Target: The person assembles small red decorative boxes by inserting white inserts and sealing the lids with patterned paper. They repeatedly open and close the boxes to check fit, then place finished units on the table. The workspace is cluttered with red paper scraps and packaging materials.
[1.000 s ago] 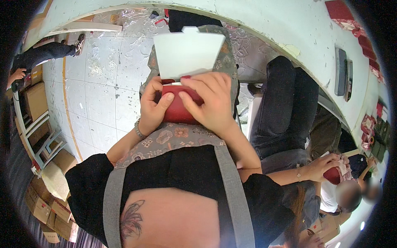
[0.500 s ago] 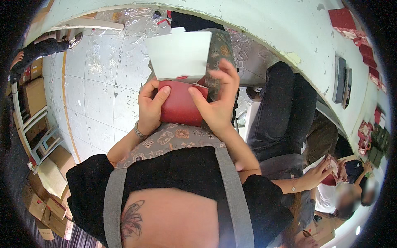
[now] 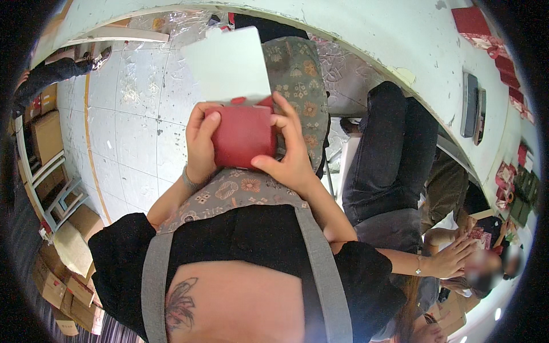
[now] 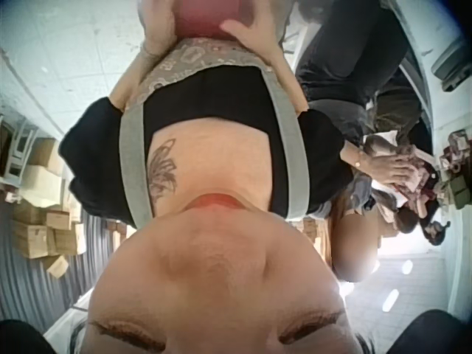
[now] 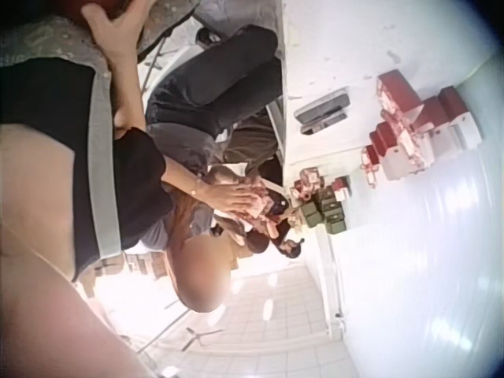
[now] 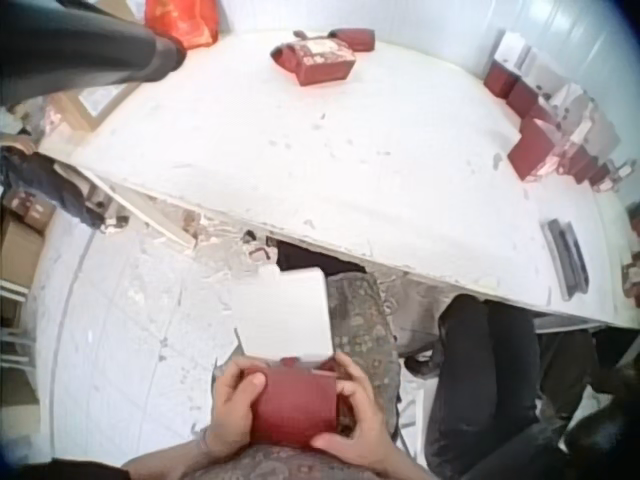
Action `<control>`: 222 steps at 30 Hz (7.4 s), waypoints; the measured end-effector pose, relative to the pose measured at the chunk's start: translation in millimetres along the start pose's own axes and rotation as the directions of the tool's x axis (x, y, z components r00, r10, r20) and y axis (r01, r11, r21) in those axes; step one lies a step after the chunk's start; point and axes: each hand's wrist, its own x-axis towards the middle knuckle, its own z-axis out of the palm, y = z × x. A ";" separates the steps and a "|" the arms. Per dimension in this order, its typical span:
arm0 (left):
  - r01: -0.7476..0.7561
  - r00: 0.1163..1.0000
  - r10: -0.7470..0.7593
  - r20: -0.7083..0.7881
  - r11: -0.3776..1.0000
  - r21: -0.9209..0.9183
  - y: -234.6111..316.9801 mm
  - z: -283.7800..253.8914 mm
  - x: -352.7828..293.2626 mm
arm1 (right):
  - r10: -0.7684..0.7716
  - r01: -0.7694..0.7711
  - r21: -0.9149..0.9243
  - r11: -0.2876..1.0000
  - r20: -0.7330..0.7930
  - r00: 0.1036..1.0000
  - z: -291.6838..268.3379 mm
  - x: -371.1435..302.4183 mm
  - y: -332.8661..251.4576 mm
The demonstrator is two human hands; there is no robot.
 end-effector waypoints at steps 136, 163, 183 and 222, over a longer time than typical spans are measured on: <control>-0.450 0.731 0.055 0.680 0.788 0.420 -0.5 2.6 30.3 | 0.345 -0.240 0.597 0.766 -0.067 0.936 -18.1 7.3 34.7; -0.536 0.811 0.287 0.511 0.716 0.448 72.5 23.0 16.6 | -0.254 0.290 -0.198 0.936 0.187 0.949 -23.6 41.7 -72.8; -0.462 0.860 0.246 0.447 0.748 0.477 64.0 23.3 23.0 | -0.213 0.264 -0.215 0.940 0.231 0.949 -25.0 41.9 -60.0; -0.308 0.778 0.065 0.625 0.906 0.289 41.2 2.8 20.6 | -0.560 0.587 -0.178 0.790 0.184 0.808 -14.9 28.8 -15.4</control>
